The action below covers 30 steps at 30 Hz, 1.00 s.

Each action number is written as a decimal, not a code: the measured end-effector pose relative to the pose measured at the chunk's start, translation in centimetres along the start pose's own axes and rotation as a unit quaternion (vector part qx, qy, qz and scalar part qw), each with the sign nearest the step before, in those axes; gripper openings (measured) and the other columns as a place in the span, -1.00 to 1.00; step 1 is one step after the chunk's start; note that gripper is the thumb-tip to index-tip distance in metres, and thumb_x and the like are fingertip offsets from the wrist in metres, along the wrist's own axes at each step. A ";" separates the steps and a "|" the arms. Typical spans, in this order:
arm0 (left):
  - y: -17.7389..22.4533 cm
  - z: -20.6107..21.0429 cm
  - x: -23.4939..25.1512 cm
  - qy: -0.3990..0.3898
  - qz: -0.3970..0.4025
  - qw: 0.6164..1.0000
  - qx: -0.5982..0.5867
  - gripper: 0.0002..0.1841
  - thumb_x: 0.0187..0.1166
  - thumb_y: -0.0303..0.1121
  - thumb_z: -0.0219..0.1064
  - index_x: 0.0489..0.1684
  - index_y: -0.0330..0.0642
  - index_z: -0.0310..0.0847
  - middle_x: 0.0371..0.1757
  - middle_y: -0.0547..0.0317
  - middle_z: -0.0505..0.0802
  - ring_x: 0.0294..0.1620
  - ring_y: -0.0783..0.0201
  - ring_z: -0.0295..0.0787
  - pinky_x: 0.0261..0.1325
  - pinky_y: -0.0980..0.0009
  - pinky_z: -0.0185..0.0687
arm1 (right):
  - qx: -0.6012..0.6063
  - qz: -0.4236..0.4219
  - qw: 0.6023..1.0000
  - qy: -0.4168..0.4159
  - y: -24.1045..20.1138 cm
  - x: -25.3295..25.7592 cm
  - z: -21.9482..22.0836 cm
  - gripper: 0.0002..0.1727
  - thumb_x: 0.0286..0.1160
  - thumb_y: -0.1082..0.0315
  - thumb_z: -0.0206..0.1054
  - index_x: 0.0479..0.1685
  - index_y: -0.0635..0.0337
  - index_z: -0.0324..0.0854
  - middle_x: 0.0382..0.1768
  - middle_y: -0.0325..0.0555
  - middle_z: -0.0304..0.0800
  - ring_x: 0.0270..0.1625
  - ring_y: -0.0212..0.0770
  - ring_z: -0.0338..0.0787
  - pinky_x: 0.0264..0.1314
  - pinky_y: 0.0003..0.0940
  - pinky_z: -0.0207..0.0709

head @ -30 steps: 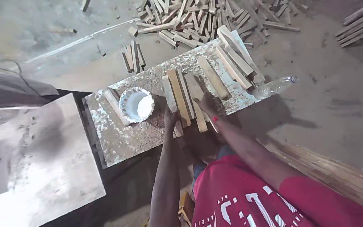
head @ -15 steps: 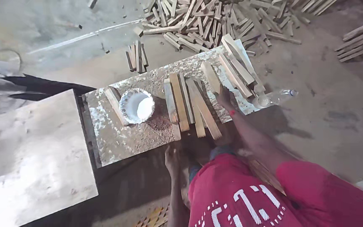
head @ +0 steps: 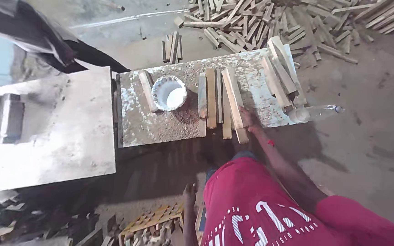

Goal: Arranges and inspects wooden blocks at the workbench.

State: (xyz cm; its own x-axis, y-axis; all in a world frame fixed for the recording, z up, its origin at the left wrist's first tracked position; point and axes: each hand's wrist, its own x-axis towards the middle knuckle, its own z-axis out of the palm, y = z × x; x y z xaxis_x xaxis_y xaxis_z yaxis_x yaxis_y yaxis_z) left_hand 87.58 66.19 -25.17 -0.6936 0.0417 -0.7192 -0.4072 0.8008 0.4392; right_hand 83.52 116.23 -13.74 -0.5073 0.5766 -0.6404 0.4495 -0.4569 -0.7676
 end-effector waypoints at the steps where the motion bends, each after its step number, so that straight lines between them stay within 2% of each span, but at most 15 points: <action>1: 0.1 0.0 0.5 -0.005 0.001 1.000 -0.013 -0.63 0.80 -0.26 0.20 0.37 -0.32 0.63 0.02 -0.25 0.86 -0.06 -0.08 0.86 0.13 -0.11 0.74 | -0.044 -0.044 0.998 0.006 0.1 -0.3 1.1 -0.38 0.57 -0.18 0.34 0.42 0.07 0.62 0.30 0.07 0.75 0.31 0.00 0.72 0.32 0.16 0.57; 5: 1.0 -0.2 0.7 -0.006 0.007 0.996 -0.088 -0.64 0.82 -0.28 0.17 0.40 -0.32 0.59 -0.01 -0.16 0.86 -0.15 0.06 0.86 -0.01 0.04 0.80 | -0.247 -0.226 0.942 -0.026 1.6 1.1 3.6 -0.48 0.71 0.20 0.27 0.59 0.20 0.52 0.51 0.25 0.56 0.44 0.15 0.66 0.49 0.13 0.52; 8: -0.1 -0.5 0.6 -0.009 0.000 0.995 -0.095 -0.64 0.82 -0.27 0.16 0.39 -0.32 0.59 0.00 -0.16 0.87 -0.14 0.04 0.87 -0.02 0.02 0.80 | -0.333 -0.260 0.906 0.035 2.1 3.2 4.0 -0.62 0.70 0.32 0.17 0.35 0.23 0.68 0.21 0.19 0.79 0.27 0.08 0.79 0.40 0.08 0.61; 10: -1.8 -0.4 0.4 -0.009 -0.017 0.995 -0.099 -0.64 0.82 -0.27 0.17 0.38 -0.35 0.59 0.02 -0.21 0.86 -0.13 0.01 0.86 -0.01 -0.01 0.79 | -0.365 -0.207 0.906 0.050 1.1 1.5 4.5 -0.62 0.70 0.26 0.17 0.35 0.25 0.65 0.18 0.22 0.79 0.23 0.16 0.79 0.31 0.19 0.63; 12: -3.5 -0.5 -0.2 -0.013 -0.046 0.995 -0.091 -0.62 0.83 -0.26 0.15 0.39 -0.36 0.58 0.00 -0.22 0.85 -0.15 0.00 0.84 -0.03 -0.02 0.77 | -0.424 -0.144 0.894 0.033 -0.7 -2.6 6.0 -0.47 0.70 0.13 0.25 0.52 0.28 0.48 0.32 0.38 0.62 0.29 0.37 0.70 0.23 0.35 0.59; 15: -5.4 -0.8 -0.7 -0.037 -0.087 0.994 -0.054 -0.62 0.84 -0.24 0.14 0.35 -0.38 0.60 0.04 -0.24 0.86 -0.08 -0.06 0.87 0.07 -0.06 0.77 | -0.540 -0.162 0.823 0.068 -0.2 -3.2 8.7 -0.15 0.61 -0.23 0.27 0.63 0.29 0.27 0.31 0.41 0.58 0.23 0.39 0.72 0.07 0.29 0.66; 17: -6.4 -1.1 -1.0 -0.052 -0.103 0.993 -0.040 -0.62 0.85 -0.25 0.13 0.36 -0.38 0.60 0.09 -0.28 0.85 -0.03 -0.10 0.87 0.13 -0.09 0.76 | -0.558 -0.219 0.791 0.124 2.2 0.1 10.2 -0.05 0.47 -0.30 0.35 0.56 0.36 0.26 0.13 0.40 0.62 0.08 0.38 0.75 -0.10 0.26 0.65; 19: -7.9 -1.4 -0.8 -0.054 -0.103 0.992 -0.047 -0.62 0.84 -0.25 0.14 0.38 -0.35 0.61 0.11 -0.29 0.84 -0.03 -0.10 0.86 0.12 -0.09 0.75 | -0.463 -0.188 0.859 0.108 2.2 2.0 10.2 0.02 0.45 -0.21 0.44 0.76 0.27 0.12 0.32 0.35 0.63 0.27 0.30 0.74 0.22 0.26 0.64; 20: -8.6 -1.7 -0.8 -0.053 -0.108 0.991 -0.060 -0.62 0.84 -0.24 0.14 0.40 -0.34 0.60 0.13 -0.30 0.83 -0.01 -0.12 0.85 0.14 -0.09 0.74 | -0.368 -0.163 0.911 0.085 1.4 2.2 9.7 -0.05 0.46 -0.12 0.47 0.77 0.17 0.18 0.35 0.25 0.68 0.31 0.17 0.75 0.33 0.18 0.64; 22: -8.5 -2.4 -0.8 -0.034 -0.110 0.990 -0.083 -0.61 0.85 -0.25 0.13 0.41 -0.37 0.56 0.13 -0.32 0.83 -0.01 -0.12 0.85 0.13 -0.08 0.74 | -0.068 -0.143 0.987 0.019 0.6 0.5 8.3 -0.37 0.63 0.07 0.37 0.65 0.06 0.40 0.25 0.07 0.76 0.18 -0.10 0.79 0.23 -0.09 0.70; 24: -7.6 -2.9 -1.3 -0.011 -0.096 0.990 -0.101 -0.61 0.85 -0.25 0.11 0.40 -0.38 0.55 0.07 -0.28 0.83 -0.08 -0.07 0.84 0.03 -0.05 0.75 | 0.156 -0.073 0.981 -0.091 0.4 -3.7 5.8 -0.53 0.77 -0.13 0.04 0.47 -0.17 0.53 0.07 -0.14 0.83 -0.07 -0.24 0.84 -0.13 -0.24 0.74; 25: -6.9 -3.1 -1.5 -0.006 -0.086 0.991 -0.105 -0.61 0.86 -0.25 0.10 0.40 -0.39 0.54 0.03 -0.27 0.83 -0.11 -0.05 0.82 0.01 -0.03 0.75 | 0.236 -0.054 0.957 -0.159 0.7 -4.5 4.6 -0.46 0.74 -0.18 -0.07 0.44 -0.14 0.55 0.10 -0.08 0.85 -0.05 -0.15 0.86 -0.15 -0.17 0.77; 27: -6.0 -3.1 -1.0 -0.007 -0.061 0.996 -0.071 -0.61 0.84 -0.23 0.13 0.35 -0.40 0.57 -0.04 -0.26 0.85 -0.14 -0.06 0.84 -0.02 -0.06 0.76 | 0.263 -0.046 0.942 -0.203 0.9 -5.0 3.5 -0.27 0.74 -0.32 -0.30 0.45 -0.03 0.51 0.10 0.03 0.85 -0.01 -0.02 0.87 -0.11 -0.03 0.79; 29: -4.7 -3.1 -0.2 -0.031 -0.035 0.999 -0.005 -0.60 0.82 -0.19 0.16 0.31 -0.37 0.63 0.02 -0.27 0.86 -0.03 -0.11 0.86 0.14 -0.14 0.74 | 0.214 0.004 0.955 -0.204 1.1 -4.8 3.5 -0.11 0.62 -0.54 -0.37 0.39 -0.04 0.51 -0.13 -0.06 0.81 -0.27 -0.15 0.80 -0.27 -0.18 0.74; 30: -3.3 -3.1 0.2 -0.040 -0.009 0.999 0.017 -0.61 0.81 -0.19 0.18 0.31 -0.36 0.65 0.05 -0.28 0.86 0.02 -0.14 0.86 0.20 -0.17 0.72 | 0.190 0.027 0.964 -0.184 0.6 -5.1 4.0 -0.19 0.65 -0.51 -0.26 0.27 -0.03 0.54 -0.27 -0.11 0.75 -0.41 -0.21 0.73 -0.38 -0.26 0.69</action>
State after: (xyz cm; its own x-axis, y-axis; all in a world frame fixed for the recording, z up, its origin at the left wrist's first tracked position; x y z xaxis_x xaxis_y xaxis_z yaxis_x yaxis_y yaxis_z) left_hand 86.93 61.65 -25.11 -0.6359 0.0739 -0.7682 -0.3983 0.8212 0.4087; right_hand 83.45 110.33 -11.06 -0.7480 0.2977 -0.5932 0.2167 -0.7353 -0.6422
